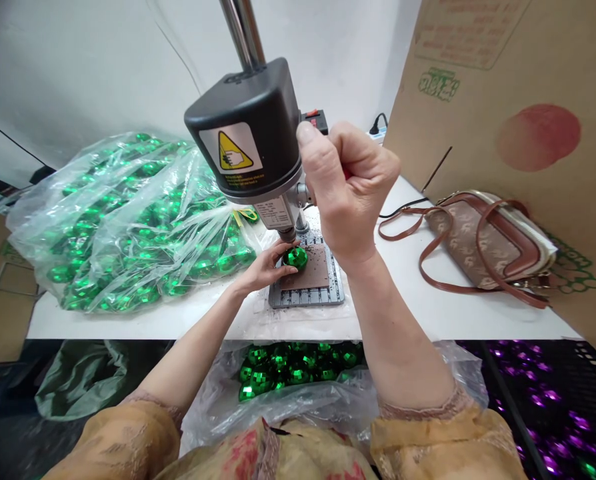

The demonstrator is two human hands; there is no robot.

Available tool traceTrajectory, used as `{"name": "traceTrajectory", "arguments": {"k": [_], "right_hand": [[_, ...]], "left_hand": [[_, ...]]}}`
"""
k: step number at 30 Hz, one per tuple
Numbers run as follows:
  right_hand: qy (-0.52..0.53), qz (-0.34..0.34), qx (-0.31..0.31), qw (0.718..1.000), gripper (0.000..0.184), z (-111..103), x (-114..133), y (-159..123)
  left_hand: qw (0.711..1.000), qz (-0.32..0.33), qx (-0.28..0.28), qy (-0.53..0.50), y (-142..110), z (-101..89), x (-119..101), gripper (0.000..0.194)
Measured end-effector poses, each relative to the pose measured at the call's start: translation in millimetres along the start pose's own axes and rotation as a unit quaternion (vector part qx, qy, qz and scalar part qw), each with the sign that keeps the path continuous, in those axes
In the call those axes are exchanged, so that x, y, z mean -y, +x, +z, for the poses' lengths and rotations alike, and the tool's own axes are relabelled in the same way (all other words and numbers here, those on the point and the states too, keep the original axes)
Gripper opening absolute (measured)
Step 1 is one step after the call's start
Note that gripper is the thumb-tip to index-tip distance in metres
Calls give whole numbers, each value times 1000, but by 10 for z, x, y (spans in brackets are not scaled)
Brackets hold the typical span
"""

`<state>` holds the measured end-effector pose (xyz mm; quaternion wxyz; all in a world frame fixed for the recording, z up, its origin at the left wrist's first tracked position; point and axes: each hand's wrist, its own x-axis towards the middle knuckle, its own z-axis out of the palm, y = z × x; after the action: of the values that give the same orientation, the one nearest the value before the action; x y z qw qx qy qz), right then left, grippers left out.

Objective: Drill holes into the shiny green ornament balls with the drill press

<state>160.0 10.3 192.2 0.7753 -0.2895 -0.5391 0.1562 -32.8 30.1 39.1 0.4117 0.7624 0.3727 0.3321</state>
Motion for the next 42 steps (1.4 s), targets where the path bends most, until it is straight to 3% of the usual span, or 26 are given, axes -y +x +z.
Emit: {"name": "traceTrajectory", "arguments": {"k": [6, 10, 17, 25, 42], "right_hand": [[-2, -18, -10, 1000, 53, 16, 35, 14], [60, -33, -14, 998, 52, 31, 87, 41], [82, -49, -20, 995, 52, 0, 55, -37], [134, -123, -13, 983, 53, -40, -59, -219], [116, -219, -16, 969, 48, -120, -274, -343]], "left_hand": [[996, -38, -83, 10, -56, 224, -56, 62], [993, -20, -113, -13, -127, 344, -57, 58], [992, -10, -123, -5, -144, 348, -21, 58], [992, -14, -119, -42, -151, 369, 19, 58], [992, -29, -119, -33, -158, 363, 8, 59]]}}
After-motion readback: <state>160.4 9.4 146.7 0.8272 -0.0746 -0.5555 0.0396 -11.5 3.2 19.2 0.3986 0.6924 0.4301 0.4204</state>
